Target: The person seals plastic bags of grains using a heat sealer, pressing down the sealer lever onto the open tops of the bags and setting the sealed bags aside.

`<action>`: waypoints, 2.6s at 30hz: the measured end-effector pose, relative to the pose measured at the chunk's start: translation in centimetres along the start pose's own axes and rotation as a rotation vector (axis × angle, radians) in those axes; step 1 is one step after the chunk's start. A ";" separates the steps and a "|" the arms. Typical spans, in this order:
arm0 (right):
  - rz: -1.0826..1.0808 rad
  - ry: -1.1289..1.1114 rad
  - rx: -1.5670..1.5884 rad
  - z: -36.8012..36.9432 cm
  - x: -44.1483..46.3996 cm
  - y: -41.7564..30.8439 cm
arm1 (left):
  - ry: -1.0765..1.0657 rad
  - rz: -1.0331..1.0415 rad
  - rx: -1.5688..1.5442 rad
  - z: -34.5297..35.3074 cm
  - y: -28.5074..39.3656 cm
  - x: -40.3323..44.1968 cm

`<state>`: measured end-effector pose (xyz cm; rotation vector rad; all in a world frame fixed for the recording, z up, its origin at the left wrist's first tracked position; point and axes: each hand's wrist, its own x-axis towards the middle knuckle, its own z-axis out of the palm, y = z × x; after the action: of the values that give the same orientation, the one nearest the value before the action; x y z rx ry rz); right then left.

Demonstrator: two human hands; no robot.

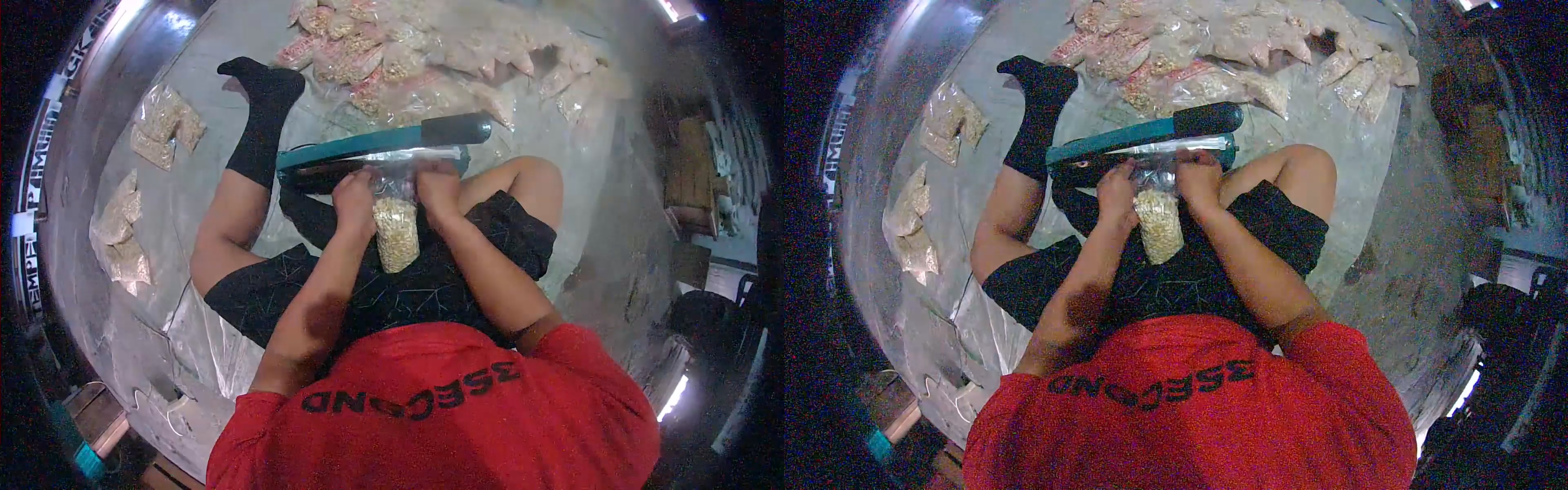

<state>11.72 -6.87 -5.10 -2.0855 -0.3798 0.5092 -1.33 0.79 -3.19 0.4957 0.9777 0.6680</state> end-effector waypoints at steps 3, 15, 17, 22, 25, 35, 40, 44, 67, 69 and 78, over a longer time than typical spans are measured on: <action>0.042 -0.035 0.017 -0.2 0.0 0.3 | -0.028 0.012 -0.021 0.0 0.0 0.1; -0.187 0.207 0.081 -9.7 -3.5 -3.6 | 0.066 0.004 0.020 1.5 1.6 -1.8; -0.794 0.285 -0.014 -12.1 -4.2 -8.0 | 0.026 0.001 0.042 1.5 1.9 -2.0; -1.012 0.178 -0.439 -11.5 -0.6 -17.0 | 0.009 0.003 -0.028 0.9 0.5 -0.6; -0.965 0.160 -0.606 -10.1 0.4 -16.8 | 0.058 0.004 0.027 1.4 1.4 -1.3; -0.688 -0.015 -0.711 -6.4 3.7 -8.4 | 0.084 -0.036 0.049 0.5 0.7 -0.6; -0.722 0.001 -0.741 -5.4 5.4 -6.9 | 0.100 -0.056 -0.016 0.5 0.4 -0.4; -0.657 -0.077 -0.698 -5.2 5.7 -6.9 | 0.130 -0.077 0.095 0.3 0.7 -0.5; -0.742 -0.075 -0.693 -5.0 6.0 -6.7 | 0.140 -0.112 0.208 1.0 2.5 -1.2; -0.744 -0.071 -0.702 -5.1 5.9 -6.9 | 0.145 -0.060 0.193 1.1 2.5 -1.3; -0.754 0.000 -0.675 -5.3 5.3 -7.1 | 0.108 -0.003 0.146 0.6 1.1 -0.9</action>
<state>18.47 -4.52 2.40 -2.3298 -1.4167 -0.0998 -1.47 0.90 -1.65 0.5908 1.1342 0.6287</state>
